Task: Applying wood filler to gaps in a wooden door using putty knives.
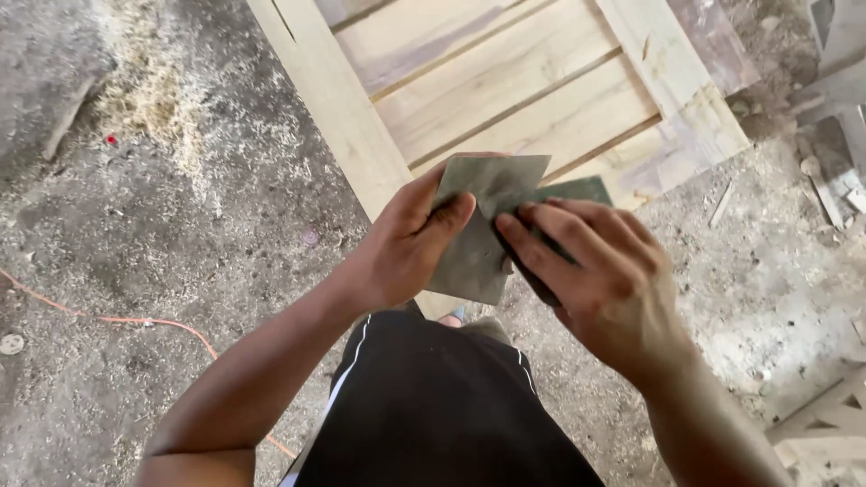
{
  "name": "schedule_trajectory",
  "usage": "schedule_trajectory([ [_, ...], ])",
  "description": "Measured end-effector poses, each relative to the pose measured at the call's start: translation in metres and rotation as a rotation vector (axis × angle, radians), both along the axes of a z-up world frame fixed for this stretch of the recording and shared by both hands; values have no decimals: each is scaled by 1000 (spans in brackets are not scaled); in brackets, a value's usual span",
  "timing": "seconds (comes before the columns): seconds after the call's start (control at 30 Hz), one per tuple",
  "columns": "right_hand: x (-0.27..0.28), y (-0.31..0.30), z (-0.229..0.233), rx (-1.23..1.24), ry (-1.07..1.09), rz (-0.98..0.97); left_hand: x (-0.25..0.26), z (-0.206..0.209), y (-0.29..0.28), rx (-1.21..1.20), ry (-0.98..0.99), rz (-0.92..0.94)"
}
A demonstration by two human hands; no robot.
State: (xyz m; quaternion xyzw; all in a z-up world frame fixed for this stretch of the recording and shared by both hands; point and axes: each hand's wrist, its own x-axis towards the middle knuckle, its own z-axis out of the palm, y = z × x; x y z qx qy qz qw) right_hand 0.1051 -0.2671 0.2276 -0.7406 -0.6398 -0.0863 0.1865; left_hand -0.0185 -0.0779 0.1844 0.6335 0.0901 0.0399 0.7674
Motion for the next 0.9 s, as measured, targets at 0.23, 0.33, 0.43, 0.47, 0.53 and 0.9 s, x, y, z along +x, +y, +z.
schedule_trajectory([
  [0.23, -31, 3, 11, -38, 41, 78, -7, 7, 6, 164, -227, 84],
  [0.33, -40, 2, 13, -49, 5, 123, -15, 10, 9, 217, -116, 156],
  [0.43, -48, -1, 9, -78, -22, 169, -22, -7, 13, 298, -100, 254],
  [0.47, -50, -3, 8, -78, -25, 180, -24, -13, 15, 299, -102, 265],
  [0.53, -54, -5, 6, -130, -53, 211, -25, -23, 22, 267, -115, 306],
  [0.9, 7, -42, -92, 744, 1230, 127, -56, -1, 10, -219, -86, 226],
])
